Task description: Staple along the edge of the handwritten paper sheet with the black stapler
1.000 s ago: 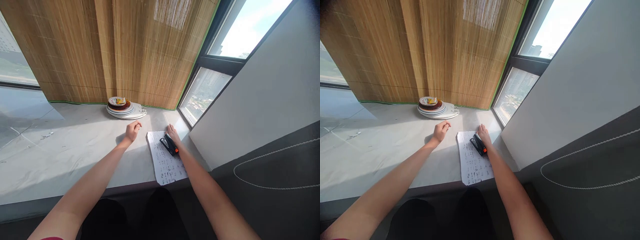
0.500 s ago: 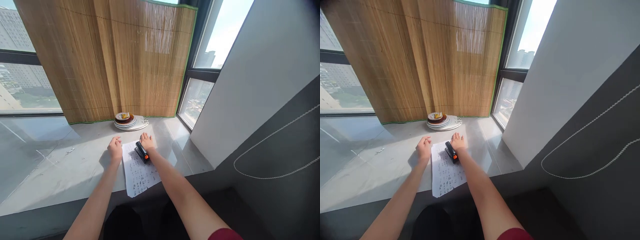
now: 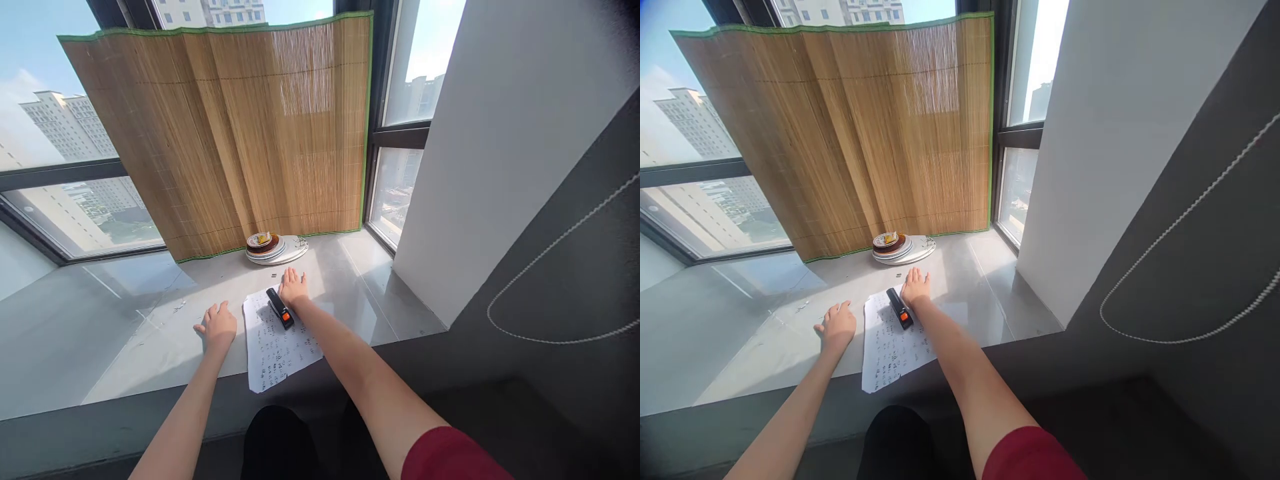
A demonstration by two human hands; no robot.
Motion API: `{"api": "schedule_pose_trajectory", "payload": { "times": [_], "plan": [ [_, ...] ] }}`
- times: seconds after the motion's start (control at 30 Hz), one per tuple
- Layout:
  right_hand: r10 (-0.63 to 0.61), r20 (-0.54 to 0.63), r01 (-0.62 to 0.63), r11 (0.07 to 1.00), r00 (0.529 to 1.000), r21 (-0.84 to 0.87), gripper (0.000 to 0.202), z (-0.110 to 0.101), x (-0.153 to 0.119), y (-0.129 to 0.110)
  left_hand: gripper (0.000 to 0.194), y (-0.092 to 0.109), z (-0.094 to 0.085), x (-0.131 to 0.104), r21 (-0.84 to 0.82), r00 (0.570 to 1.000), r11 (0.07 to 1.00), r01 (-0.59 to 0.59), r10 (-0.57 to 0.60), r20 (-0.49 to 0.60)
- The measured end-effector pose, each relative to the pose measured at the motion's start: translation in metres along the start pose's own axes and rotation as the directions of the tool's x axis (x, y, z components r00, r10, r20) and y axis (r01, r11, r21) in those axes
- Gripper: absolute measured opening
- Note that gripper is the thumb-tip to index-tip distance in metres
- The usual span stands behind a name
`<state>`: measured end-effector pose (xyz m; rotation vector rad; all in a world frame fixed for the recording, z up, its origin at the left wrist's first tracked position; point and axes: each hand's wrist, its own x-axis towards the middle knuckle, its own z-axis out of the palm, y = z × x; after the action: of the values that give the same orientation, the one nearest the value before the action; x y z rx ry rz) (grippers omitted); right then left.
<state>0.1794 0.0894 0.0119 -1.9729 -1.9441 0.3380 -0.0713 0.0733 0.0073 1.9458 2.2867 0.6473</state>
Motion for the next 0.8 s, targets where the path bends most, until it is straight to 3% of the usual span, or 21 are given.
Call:
{"api": "schedule_pose_trajectory", "payload": {
  "times": [0.07,0.13,0.17,0.23,0.27,0.3,0.4,0.53,0.63,0.8],
  "plan": [
    [0.035,0.01,-0.034,0.999,0.999,-0.019,0.073,-0.009,-0.005,0.02,0.047,0.01,-0.003,-0.008,-0.049,0.998,0.997,-0.057,0.056,-0.013],
    [0.075,0.001,-0.075,0.997,0.997,-0.029,0.072,-0.02,-0.011,0.044,0.047,0.031,-0.001,-0.021,-0.155,0.963,0.951,-0.266,0.269,-0.007],
    [0.099,-0.008,-0.099,0.995,0.995,-0.029,0.071,-0.026,-0.014,0.057,0.049,0.044,0.003,-0.029,-0.214,0.901,0.882,-0.419,0.433,0.021],
    [0.126,-0.029,-0.126,0.991,0.992,-0.031,0.069,-0.037,-0.02,0.081,0.047,0.072,0.014,-0.045,-0.291,0.72,0.719,-0.631,0.682,0.124],
    [0.132,-0.036,-0.134,0.99,0.991,-0.035,0.068,-0.042,-0.023,0.091,0.047,0.085,0.019,-0.052,-0.29,0.661,0.683,-0.671,0.728,0.183],
    [0.136,-0.044,-0.137,0.99,0.99,-0.039,0.068,-0.046,-0.025,0.099,0.048,0.096,0.024,-0.059,-0.27,0.629,0.673,-0.689,0.74,0.238],
    [0.135,-0.085,-0.139,0.989,0.987,-0.045,0.064,-0.055,-0.03,0.111,0.052,0.113,0.031,-0.07,-0.195,0.615,0.692,-0.695,0.713,0.335],
    [0.097,-0.227,-0.104,0.994,0.969,-0.022,0.045,-0.065,-0.035,0.109,0.053,0.112,0.027,-0.07,-0.17,0.595,0.682,-0.711,0.713,0.371],
    [0.121,-0.32,-0.095,0.991,0.94,0.096,0.036,-0.071,-0.049,0.105,0.053,0.111,0.025,-0.068,-0.169,0.597,0.681,-0.713,0.715,0.363],
    [0.054,-0.257,0.024,0.957,0.965,0.29,0.036,-0.064,-0.102,0.104,0.052,0.111,0.029,-0.067,-0.177,0.618,0.688,-0.704,0.716,0.324]
  ]
}}
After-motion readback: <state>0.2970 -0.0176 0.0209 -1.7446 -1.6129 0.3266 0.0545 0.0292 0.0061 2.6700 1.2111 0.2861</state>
